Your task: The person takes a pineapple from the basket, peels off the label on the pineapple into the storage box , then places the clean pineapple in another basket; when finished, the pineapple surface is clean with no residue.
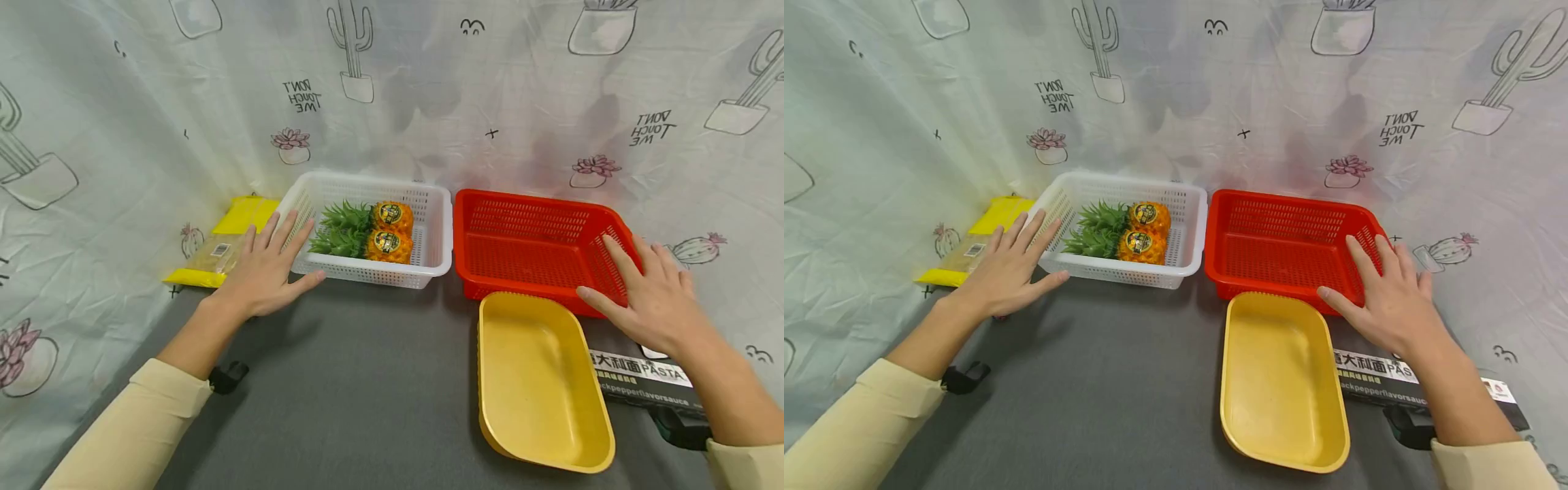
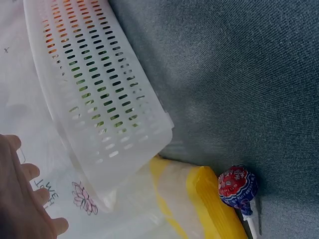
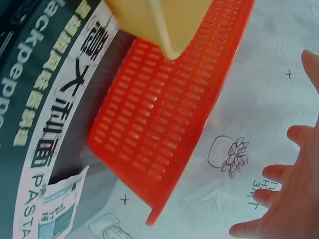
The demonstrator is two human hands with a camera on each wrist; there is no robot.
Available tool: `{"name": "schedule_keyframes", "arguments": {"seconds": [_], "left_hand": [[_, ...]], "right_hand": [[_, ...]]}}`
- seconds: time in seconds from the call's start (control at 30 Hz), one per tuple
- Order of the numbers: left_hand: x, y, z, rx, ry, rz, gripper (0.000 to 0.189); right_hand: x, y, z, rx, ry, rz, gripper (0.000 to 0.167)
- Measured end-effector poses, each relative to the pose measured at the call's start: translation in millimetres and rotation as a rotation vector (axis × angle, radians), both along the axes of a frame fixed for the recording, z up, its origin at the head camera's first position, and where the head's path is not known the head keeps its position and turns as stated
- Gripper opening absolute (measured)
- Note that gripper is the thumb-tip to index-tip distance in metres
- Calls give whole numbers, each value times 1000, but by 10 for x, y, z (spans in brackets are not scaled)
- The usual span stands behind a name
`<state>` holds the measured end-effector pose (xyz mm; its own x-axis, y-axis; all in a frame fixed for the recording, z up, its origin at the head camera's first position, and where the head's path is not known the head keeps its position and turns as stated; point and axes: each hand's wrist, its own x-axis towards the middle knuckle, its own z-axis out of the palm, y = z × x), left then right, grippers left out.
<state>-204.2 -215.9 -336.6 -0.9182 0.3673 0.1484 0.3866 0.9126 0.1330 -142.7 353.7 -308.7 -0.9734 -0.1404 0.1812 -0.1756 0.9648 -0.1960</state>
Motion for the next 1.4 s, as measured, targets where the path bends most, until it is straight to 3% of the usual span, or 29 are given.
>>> {"name": "schedule_keyframes", "arguments": {"seconds": [0.4,0.6,0.8,1.1,1.33,1.4], "left_hand": [[-8,-65,68,42,6,23,90],[-41,-72,23,104,-5,48,90],[-78,-65,-54,236,-52,85,86],[-105,-105,-165,427,-50,128,84],[-133,-169,-274,615,-92,227,87],[-142,-176,-328,709,-123,261,89]], "right_hand": [[-179,-243,59,-58,24,72,93],[-287,-514,150,-180,-76,114,97],[-391,-837,260,-265,-170,173,96],[-576,-1245,375,-281,-229,258,90],[-767,-1535,372,-310,-283,305,75],[-829,-1627,365,-308,-305,317,68]]}}
